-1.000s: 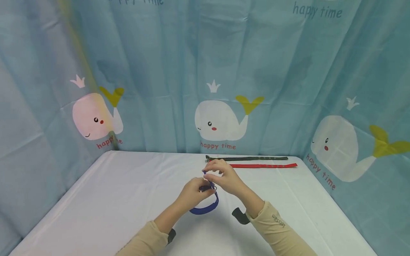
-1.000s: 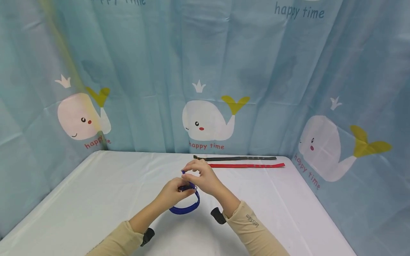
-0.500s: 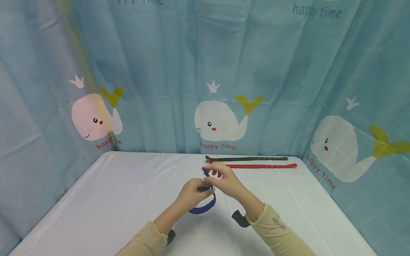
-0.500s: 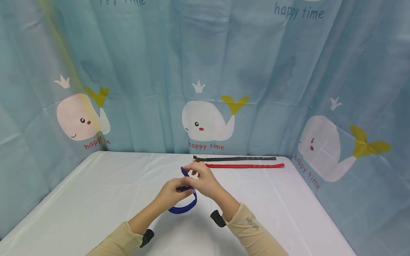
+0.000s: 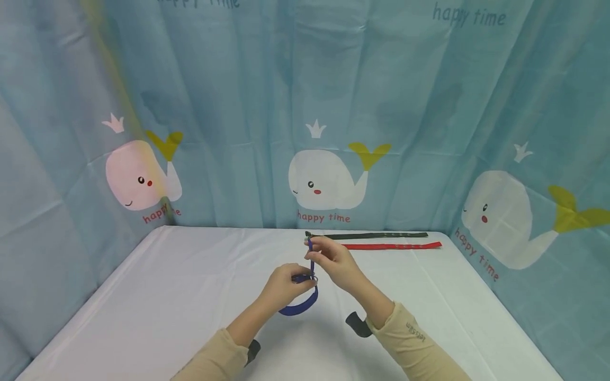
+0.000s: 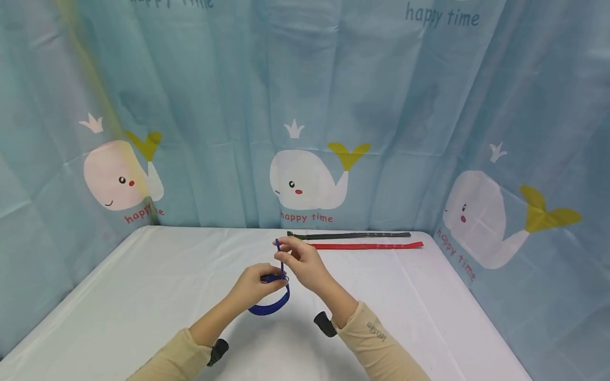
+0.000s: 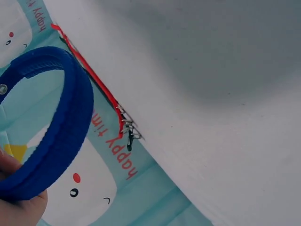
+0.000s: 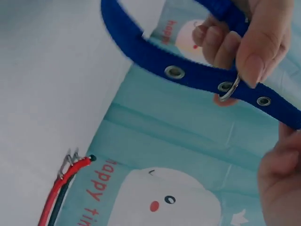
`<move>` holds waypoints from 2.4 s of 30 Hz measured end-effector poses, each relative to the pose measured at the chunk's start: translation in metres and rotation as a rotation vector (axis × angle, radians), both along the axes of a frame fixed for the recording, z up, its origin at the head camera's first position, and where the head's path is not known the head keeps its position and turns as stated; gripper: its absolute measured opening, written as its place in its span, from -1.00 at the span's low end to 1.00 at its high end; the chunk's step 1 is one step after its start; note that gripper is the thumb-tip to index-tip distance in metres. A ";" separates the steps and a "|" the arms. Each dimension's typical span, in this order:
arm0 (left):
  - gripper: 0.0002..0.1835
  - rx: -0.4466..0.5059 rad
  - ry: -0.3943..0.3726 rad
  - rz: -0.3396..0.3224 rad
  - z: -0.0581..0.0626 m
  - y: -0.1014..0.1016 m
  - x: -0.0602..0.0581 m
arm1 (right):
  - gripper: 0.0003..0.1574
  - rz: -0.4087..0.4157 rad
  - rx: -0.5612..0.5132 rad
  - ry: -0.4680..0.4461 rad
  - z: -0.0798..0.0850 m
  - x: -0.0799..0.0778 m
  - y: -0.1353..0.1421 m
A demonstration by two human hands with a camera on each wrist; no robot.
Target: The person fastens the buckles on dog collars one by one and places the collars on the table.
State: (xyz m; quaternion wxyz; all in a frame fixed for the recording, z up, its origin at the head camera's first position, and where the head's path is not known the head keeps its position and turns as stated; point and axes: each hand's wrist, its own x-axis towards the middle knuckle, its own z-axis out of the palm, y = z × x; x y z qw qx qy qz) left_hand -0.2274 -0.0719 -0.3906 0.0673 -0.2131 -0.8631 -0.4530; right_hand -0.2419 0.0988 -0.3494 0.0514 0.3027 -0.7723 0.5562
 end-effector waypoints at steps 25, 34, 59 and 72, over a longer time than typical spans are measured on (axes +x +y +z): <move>-0.63 0.011 -0.146 0.076 -0.004 -0.007 0.006 | -0.73 -0.096 -0.246 -0.036 -0.009 -0.001 0.013; -0.71 0.181 -0.174 0.155 0.000 -0.016 0.002 | -0.76 -0.030 0.007 0.321 -0.010 -0.007 0.029; -0.76 0.074 -0.048 0.111 0.002 -0.023 0.008 | -0.75 0.054 0.326 0.591 -0.027 -0.007 0.015; -0.79 0.126 -0.160 0.145 0.000 -0.025 0.007 | -0.81 -0.014 0.149 0.606 -0.034 -0.009 0.009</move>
